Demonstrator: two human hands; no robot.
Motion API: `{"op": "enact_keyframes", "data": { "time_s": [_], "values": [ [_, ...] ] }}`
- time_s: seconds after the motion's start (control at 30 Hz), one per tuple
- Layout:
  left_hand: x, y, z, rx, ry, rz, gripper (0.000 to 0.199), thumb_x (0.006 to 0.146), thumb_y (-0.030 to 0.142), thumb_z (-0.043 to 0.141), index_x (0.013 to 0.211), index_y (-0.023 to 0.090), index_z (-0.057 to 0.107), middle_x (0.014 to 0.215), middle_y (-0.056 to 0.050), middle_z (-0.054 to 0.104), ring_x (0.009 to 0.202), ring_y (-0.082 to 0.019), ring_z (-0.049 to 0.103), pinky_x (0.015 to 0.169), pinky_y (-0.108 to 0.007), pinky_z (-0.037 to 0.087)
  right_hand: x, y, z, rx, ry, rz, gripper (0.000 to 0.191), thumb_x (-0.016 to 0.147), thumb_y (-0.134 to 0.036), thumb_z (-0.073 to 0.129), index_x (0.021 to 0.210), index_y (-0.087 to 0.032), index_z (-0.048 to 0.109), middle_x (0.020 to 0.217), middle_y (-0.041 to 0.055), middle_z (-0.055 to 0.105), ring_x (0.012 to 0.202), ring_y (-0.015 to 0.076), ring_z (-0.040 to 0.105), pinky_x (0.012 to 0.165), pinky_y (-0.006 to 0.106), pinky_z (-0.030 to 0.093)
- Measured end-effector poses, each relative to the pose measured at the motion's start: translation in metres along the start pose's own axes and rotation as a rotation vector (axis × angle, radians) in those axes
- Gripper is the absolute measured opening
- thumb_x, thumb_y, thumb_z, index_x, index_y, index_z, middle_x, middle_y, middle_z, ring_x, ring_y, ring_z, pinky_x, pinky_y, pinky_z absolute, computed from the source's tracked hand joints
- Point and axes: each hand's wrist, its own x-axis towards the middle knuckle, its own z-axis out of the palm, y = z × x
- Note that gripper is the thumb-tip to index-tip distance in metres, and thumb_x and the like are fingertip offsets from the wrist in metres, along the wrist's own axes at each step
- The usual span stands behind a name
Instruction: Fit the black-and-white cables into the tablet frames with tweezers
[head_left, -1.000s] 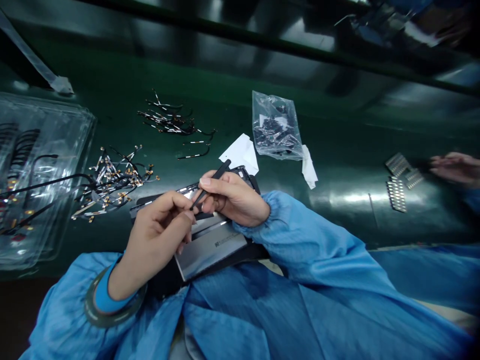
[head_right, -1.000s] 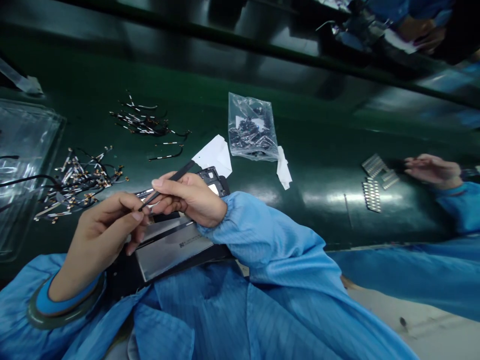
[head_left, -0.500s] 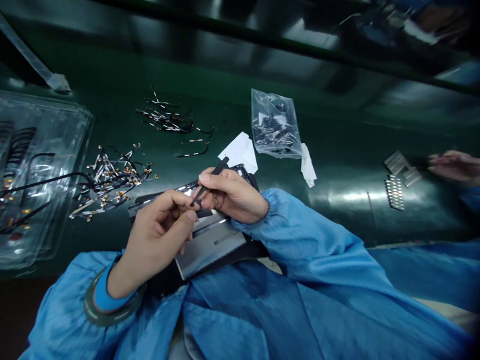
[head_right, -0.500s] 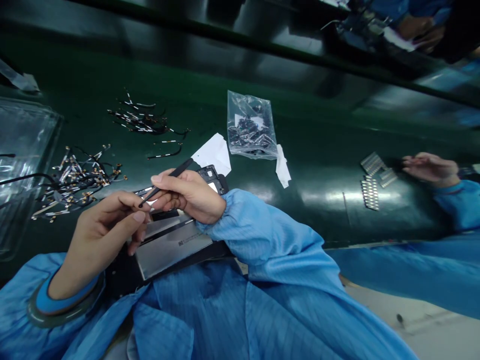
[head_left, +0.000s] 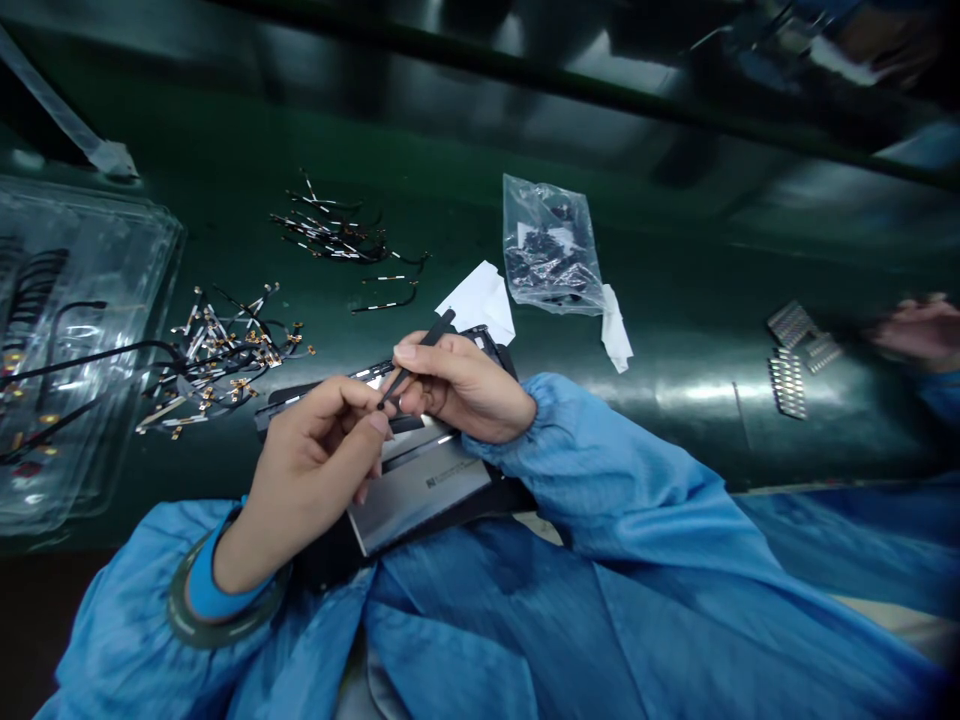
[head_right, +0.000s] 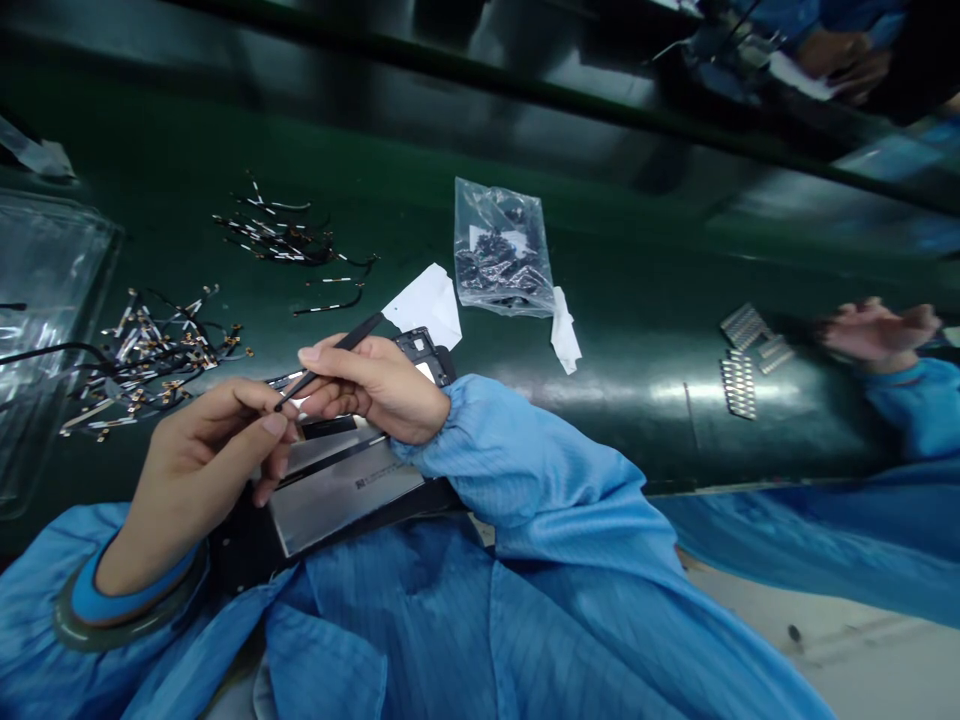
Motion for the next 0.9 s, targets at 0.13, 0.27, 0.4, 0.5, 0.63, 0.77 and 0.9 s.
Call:
{"op": "enact_keyframes", "data": {
  "time_s": [0.13,0.27,0.4,0.5,0.63,0.77,0.9],
  "values": [
    [0.0,0.003,0.002,0.029,0.006,0.021,0.01,0.088,0.028,0.057,0.081,0.02,0.057,0.052,0.006,0.055,0.037,-0.006,0.048,0.034,-0.016,0.039,0.0,0.0,0.0,-0.017,-0.011,0.005,0.032,0.068,-0.041,0.082,0.065,-0.013,0.066,0.06,0.0005,0.071,0.047,0.0046,0.063,0.049,0.009,0.051],
    [0.001,0.008,-0.006,0.284,0.099,0.006,0.01,0.084,0.029,0.057,0.085,0.02,0.063,0.054,0.006,0.059,0.04,-0.008,0.051,0.04,-0.019,0.04,-0.001,-0.004,-0.003,-0.074,0.026,-0.077,0.038,0.064,-0.048,0.083,0.066,-0.015,0.063,0.058,-0.0009,0.07,0.045,0.0052,0.06,0.045,0.011,0.049],
    [0.001,0.003,-0.03,0.754,0.433,0.016,0.025,0.089,0.04,0.054,0.082,0.021,0.069,0.053,0.005,0.061,0.046,-0.009,0.055,0.049,-0.021,0.041,-0.001,-0.009,-0.009,-0.252,0.196,-0.336,0.039,0.065,-0.048,0.083,0.073,-0.017,0.06,0.064,-0.0018,0.07,0.05,0.0073,0.064,0.048,0.014,0.051],
    [-0.001,-0.001,-0.043,0.84,0.508,0.025,0.033,0.09,0.047,0.053,0.077,0.021,0.07,0.048,0.006,0.057,0.047,-0.009,0.054,0.051,-0.02,0.04,0.002,-0.007,-0.014,-0.408,0.296,-0.45,0.041,0.064,-0.048,0.083,0.077,-0.017,0.059,0.068,-0.0018,0.069,0.055,0.0093,0.068,0.052,0.018,0.053],
    [-0.002,-0.004,-0.046,0.787,0.515,0.048,0.031,0.087,0.049,0.057,0.096,0.022,0.07,0.061,0.006,0.064,0.05,-0.008,0.055,0.053,-0.02,0.042,0.006,-0.001,-0.018,-0.544,0.321,-0.462,0.044,0.066,-0.054,0.079,0.078,-0.016,0.059,0.064,-0.0034,0.064,0.057,0.0107,0.068,0.056,0.021,0.054],
    [-0.001,-0.006,-0.042,0.784,0.522,0.048,0.032,0.086,0.05,0.057,0.092,0.021,0.07,0.063,0.005,0.064,0.051,-0.009,0.057,0.054,-0.021,0.043,0.007,0.003,-0.019,-0.646,0.31,-0.489,0.043,0.071,-0.056,0.075,0.082,-0.017,0.061,0.067,-0.0025,0.065,0.061,0.0117,0.068,0.062,0.025,0.055],
    [-0.001,-0.006,-0.042,0.781,0.535,0.035,0.034,0.085,0.051,0.056,0.094,0.021,0.07,0.065,0.004,0.064,0.051,-0.009,0.057,0.056,-0.022,0.043,0.007,0.004,-0.019,-0.802,0.324,-0.542,0.036,0.076,-0.051,0.072,0.083,-0.017,0.063,0.069,-0.0006,0.066,0.065,0.0124,0.067,0.068,0.028,0.055]
  ]
}}
